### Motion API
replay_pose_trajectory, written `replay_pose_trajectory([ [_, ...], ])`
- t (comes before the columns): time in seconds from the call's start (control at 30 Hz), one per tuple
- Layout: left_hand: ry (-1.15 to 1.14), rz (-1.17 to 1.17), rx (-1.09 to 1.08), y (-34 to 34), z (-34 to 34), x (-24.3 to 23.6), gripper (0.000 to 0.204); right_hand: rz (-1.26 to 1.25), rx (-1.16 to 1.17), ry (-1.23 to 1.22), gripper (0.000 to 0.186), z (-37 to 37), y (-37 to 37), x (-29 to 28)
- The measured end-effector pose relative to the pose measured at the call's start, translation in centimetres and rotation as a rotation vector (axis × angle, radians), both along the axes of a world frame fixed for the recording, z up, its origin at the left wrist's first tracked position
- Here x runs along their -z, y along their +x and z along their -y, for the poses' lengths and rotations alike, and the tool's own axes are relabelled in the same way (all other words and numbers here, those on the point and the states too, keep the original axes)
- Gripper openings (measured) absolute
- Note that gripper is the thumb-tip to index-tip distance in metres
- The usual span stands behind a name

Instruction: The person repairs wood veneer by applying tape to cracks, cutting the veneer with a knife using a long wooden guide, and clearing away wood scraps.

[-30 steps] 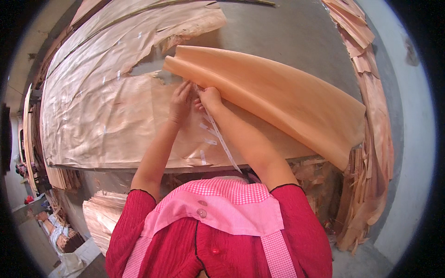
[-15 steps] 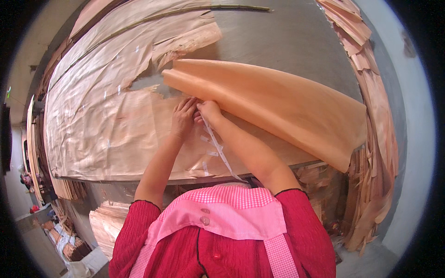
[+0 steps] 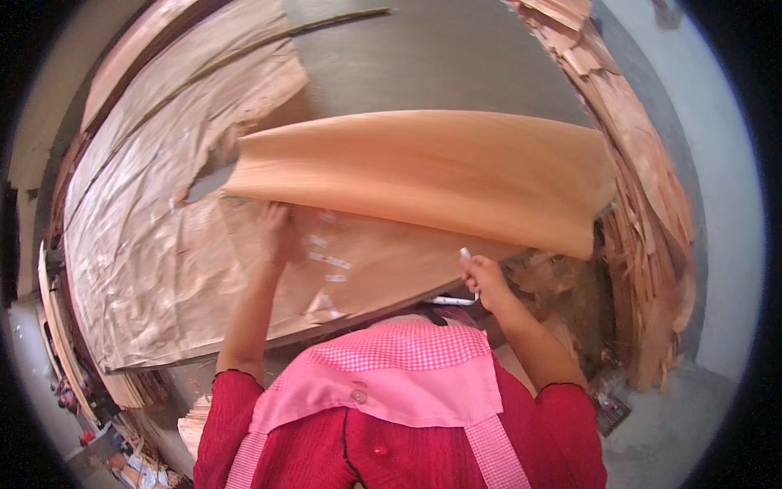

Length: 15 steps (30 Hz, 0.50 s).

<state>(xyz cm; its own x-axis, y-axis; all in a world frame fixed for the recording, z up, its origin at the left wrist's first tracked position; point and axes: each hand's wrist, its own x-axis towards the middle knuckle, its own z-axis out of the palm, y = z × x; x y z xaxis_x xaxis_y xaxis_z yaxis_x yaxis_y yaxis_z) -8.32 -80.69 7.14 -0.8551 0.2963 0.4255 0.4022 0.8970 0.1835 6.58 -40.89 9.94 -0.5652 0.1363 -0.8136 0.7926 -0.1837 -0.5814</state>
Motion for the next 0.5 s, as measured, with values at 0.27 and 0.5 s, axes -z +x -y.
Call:
replay_pose_trajectory([
  [0.27,-0.196,-0.034,0.173,1.3,-11.1,-4.4,0.041,-0.202,0.665,-0.468,0.019,-12.5,-4.2,-0.1],
  [0.5,0.001,-0.156,-0.002,-6.1,-15.6,-8.6,0.004,-0.698,-0.143,-0.130,0.041,-17.3,-12.8,-8.6],
])
